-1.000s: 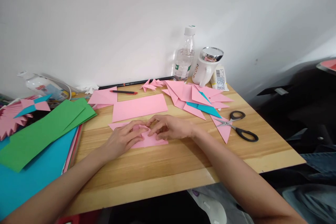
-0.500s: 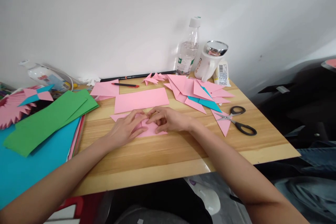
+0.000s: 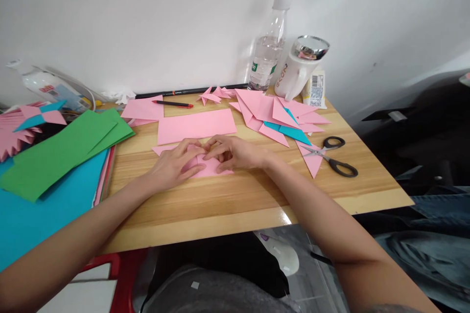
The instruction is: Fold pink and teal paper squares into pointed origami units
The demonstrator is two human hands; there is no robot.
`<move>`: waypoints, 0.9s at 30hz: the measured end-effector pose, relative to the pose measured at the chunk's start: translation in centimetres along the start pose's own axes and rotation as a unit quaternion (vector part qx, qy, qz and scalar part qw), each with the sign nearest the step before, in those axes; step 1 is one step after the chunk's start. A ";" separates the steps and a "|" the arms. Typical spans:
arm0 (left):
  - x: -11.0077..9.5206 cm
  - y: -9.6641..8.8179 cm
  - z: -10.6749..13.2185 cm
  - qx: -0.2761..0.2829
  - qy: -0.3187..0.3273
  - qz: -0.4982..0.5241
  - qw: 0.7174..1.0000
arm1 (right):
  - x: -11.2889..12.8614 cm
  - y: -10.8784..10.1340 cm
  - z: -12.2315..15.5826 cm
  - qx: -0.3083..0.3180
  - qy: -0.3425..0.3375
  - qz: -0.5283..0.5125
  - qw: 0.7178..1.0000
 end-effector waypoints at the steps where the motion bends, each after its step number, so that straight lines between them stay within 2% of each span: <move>1: 0.0 0.1 0.0 0.002 -0.001 -0.001 1.000 | 0.0 0.0 0.0 0.000 -0.001 0.000 1.000; 10: 0.1 0.2 0.0 0.018 -0.003 -0.002 1.000 | 0.1 0.0 0.0 -0.004 -0.018 0.008 1.000; 20: 0.1 0.2 -0.1 0.026 -0.012 -0.004 1.000 | 0.0 0.0 0.0 -0.008 -0.003 -0.012 1.000; 27: -0.1 0.0 -0.1 0.010 -0.002 -0.005 1.000 | 0.2 0.0 -0.1 -0.002 -0.003 0.003 1.000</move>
Point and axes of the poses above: each hand's wrist, its own z-axis away from the middle knuckle, its own y-axis out of the palm, x = y × z, the point moved 10 cm from there along -z, towards the middle knuckle, and after that the axes turned 4 degrees about z, right-handed, at the moved point
